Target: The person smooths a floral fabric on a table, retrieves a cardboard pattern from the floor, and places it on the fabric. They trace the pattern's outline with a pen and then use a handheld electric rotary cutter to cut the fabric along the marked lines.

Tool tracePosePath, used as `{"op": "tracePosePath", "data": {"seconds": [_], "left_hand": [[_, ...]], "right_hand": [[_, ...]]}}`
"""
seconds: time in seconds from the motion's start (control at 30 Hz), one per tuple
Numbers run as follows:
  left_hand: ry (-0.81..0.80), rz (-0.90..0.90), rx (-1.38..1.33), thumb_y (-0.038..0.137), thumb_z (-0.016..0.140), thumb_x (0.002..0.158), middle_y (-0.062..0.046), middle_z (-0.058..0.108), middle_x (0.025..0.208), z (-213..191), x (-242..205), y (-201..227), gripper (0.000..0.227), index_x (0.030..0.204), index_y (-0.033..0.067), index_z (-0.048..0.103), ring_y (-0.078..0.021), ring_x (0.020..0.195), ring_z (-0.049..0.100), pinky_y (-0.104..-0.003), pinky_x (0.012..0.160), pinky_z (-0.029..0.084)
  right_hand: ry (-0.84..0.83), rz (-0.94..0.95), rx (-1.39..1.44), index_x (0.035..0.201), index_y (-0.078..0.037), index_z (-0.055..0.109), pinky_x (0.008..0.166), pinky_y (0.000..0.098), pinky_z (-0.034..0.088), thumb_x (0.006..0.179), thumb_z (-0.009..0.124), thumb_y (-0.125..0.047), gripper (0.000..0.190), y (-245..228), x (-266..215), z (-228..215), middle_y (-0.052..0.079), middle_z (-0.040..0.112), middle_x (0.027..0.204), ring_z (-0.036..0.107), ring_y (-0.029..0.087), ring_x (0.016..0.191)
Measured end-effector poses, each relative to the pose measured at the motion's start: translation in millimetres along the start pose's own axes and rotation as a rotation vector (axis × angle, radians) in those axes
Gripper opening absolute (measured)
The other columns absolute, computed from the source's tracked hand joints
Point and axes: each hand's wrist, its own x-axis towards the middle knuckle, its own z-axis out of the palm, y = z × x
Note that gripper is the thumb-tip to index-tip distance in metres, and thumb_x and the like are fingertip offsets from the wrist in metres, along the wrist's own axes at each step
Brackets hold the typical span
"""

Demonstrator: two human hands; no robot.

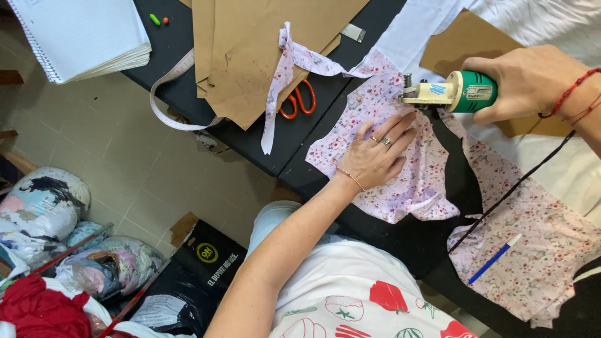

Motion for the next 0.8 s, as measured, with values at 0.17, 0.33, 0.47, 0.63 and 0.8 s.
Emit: {"op": "tracePosePath", "data": {"seconds": [0.17, 0.33, 0.47, 0.63, 0.8], "left_hand": [[0.035, 0.007, -0.014, 0.022, 0.055, 0.078, -0.006, 0.044, 0.126, 0.9, 0.7, -0.3, 0.033, 0.109, 0.0118, 0.056, -0.0200, 0.120, 0.038, -0.036, 0.090, 0.027], [0.087, 0.026, -0.011, 0.021, 0.053, 0.080, -0.004, 0.050, 0.120, -2.6, 2.2, -0.1, 0.022, 0.100, 0.0126, 0.059, -0.0174, 0.115, 0.045, -0.038, 0.091, 0.026], [0.154, 0.035, -0.029, 0.020, 0.054, 0.081, -0.004, 0.056, 0.110, -2.3, 2.8, 0.4, 0.015, 0.092, 0.0136, 0.060, -0.0173, 0.104, 0.053, -0.038, 0.091, 0.024], [0.199, 0.034, -0.036, 0.020, 0.056, 0.080, -0.004, 0.058, 0.102, -1.7, 3.3, 1.7, 0.013, 0.090, 0.0131, 0.059, -0.0173, 0.098, 0.055, -0.037, 0.091, 0.025], [0.191, 0.037, -0.080, 0.018, 0.055, 0.079, -0.007, 0.058, 0.102, -2.6, 3.8, 1.5, 0.012, 0.088, 0.0112, 0.060, -0.0194, 0.094, 0.057, -0.039, 0.092, 0.028]], "right_hand": [[0.010, -0.008, 0.035, 0.097, -0.029, 0.046, 0.052, 0.0321, 0.046, 0.051, 0.060, -0.061, 0.058, -7.0, -3.2, -5.3, 0.002, 0.065, 0.069, 0.062, 0.023, 0.060], [-0.044, 0.048, 0.115, 0.103, -0.028, 0.046, 0.055, 0.0343, 0.048, 0.051, 0.062, -0.058, 0.063, -20.9, -13.7, -7.8, 0.004, 0.067, 0.074, 0.065, 0.025, 0.065], [-0.030, 0.096, 0.187, 0.108, -0.027, 0.046, 0.059, 0.0375, 0.050, 0.053, 0.058, -0.057, 0.064, -32.9, -22.0, -6.9, 0.006, 0.068, 0.075, 0.065, 0.028, 0.069], [-0.060, 0.183, 0.298, 0.109, -0.022, 0.046, 0.056, 0.0385, 0.049, 0.055, 0.058, -0.051, 0.063, -49.6, -31.3, -9.7, 0.012, 0.066, 0.072, 0.062, 0.032, 0.064], [0.000, 0.234, 0.474, 0.106, -0.020, 0.047, 0.056, 0.0420, 0.046, 0.054, 0.059, -0.048, 0.060, -62.3, -35.1, -11.2, 0.016, 0.064, 0.072, 0.059, 0.037, 0.064]]}}
